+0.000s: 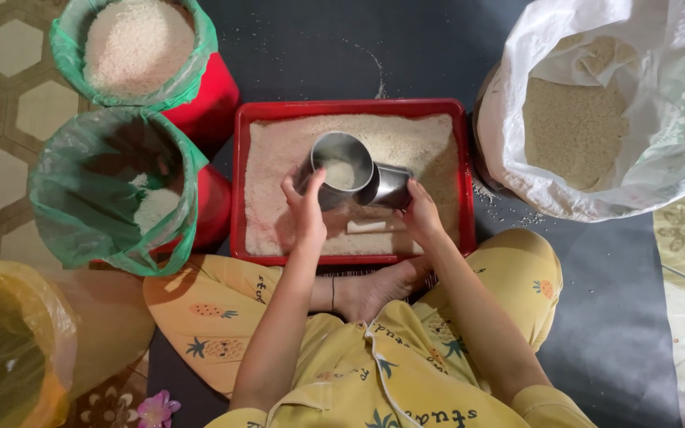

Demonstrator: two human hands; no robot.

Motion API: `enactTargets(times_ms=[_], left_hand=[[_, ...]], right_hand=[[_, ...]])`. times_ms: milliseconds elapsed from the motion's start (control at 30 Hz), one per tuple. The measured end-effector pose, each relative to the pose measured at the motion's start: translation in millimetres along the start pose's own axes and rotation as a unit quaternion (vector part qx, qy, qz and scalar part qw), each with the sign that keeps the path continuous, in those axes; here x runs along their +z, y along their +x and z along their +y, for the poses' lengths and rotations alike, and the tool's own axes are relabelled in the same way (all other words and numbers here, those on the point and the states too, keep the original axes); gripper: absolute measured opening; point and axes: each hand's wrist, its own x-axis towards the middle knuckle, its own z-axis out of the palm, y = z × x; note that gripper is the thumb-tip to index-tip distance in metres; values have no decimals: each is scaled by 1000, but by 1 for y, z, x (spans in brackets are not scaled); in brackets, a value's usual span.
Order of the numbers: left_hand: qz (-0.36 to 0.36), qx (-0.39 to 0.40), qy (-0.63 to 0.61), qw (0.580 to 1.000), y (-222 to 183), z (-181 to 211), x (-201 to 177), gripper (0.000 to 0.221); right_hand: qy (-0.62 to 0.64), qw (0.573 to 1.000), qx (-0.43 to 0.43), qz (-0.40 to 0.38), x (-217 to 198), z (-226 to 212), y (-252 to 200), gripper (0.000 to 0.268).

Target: Scooping white powder from a tray into metal cups and transferring it to bags.

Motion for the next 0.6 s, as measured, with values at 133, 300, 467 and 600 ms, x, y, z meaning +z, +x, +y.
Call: enactTargets(times_ms=[133,300,467,600], left_hand=[[-9,53,-170,984,-16,37,-10,83],[17,146,-46,988,-26,50,-6,89],[21,315,91,944,-34,48,-1,94],[5,384,168,908,-50,61,-3,91]], right_hand=[[-209,945,-242,-71,-6,15,14,21],[-624,577,-525,-51,-1,18,20,9],[-672,428,-602,-54,-1,44,41,16],[-671,438,-589,-106,7,27,10,14]])
